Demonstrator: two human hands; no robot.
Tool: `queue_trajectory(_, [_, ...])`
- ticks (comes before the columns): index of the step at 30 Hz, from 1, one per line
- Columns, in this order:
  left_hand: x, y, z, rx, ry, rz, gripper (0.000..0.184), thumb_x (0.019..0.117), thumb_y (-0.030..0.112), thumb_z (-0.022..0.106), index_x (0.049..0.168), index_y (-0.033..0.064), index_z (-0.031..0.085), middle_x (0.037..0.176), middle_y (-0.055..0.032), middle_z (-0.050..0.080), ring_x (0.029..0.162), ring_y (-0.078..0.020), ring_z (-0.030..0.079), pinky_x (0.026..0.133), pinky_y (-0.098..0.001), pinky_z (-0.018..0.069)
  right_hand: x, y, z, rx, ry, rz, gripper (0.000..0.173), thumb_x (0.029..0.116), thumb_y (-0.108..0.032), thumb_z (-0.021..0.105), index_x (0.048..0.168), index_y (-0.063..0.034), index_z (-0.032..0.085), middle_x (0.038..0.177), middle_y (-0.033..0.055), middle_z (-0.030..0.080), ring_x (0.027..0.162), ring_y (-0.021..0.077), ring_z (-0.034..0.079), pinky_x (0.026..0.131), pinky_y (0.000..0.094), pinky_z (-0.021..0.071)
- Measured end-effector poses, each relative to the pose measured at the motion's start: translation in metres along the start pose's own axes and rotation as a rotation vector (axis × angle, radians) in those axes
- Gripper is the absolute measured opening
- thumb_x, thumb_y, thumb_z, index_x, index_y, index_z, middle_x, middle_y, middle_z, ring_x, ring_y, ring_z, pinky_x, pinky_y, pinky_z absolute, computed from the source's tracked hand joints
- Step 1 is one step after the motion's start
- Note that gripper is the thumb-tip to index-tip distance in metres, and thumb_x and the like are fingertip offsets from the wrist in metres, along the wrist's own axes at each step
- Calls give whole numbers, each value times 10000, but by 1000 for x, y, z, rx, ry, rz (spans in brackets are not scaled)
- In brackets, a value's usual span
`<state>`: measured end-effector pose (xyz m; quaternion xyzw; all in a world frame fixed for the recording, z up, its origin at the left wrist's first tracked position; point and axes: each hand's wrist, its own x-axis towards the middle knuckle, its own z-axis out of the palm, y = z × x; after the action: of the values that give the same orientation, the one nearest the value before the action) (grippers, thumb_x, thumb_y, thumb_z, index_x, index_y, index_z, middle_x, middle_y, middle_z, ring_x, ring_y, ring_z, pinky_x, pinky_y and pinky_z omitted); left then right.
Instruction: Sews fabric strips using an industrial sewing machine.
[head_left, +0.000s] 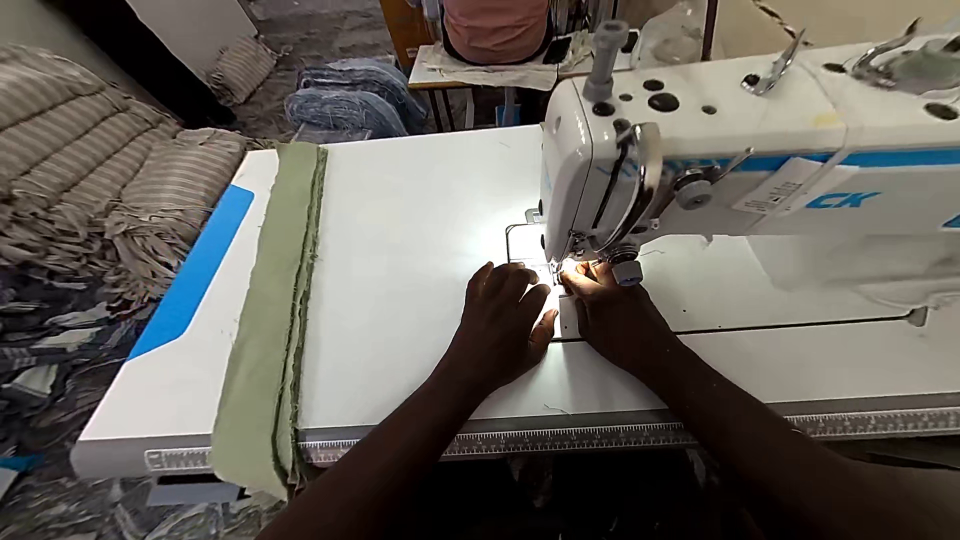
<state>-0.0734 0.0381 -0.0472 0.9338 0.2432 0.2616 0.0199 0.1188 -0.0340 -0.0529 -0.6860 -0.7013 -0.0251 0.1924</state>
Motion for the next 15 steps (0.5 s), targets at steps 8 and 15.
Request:
queue_trajectory(8, [-171,11,-99,-80,175,-421,275,953,379,723,1096,145,733,1058,-9,700,1014,-128,668,880,-350,579,-69,10,-26,310,142,68,353,958,-273,550,1138,-50,757,945,131,657,783,250,624,649,442,521])
queue_trajectory(15, [-300,-13,-132,127,59,-930,316,943,278,740,1144,41,682,1019,-98,670,891,-210,680,813,-417,605,-64,-10,-30,340,14,90,280,989,-107,573,1141,92,699,926,248,633,732,304,584,668,449,500])
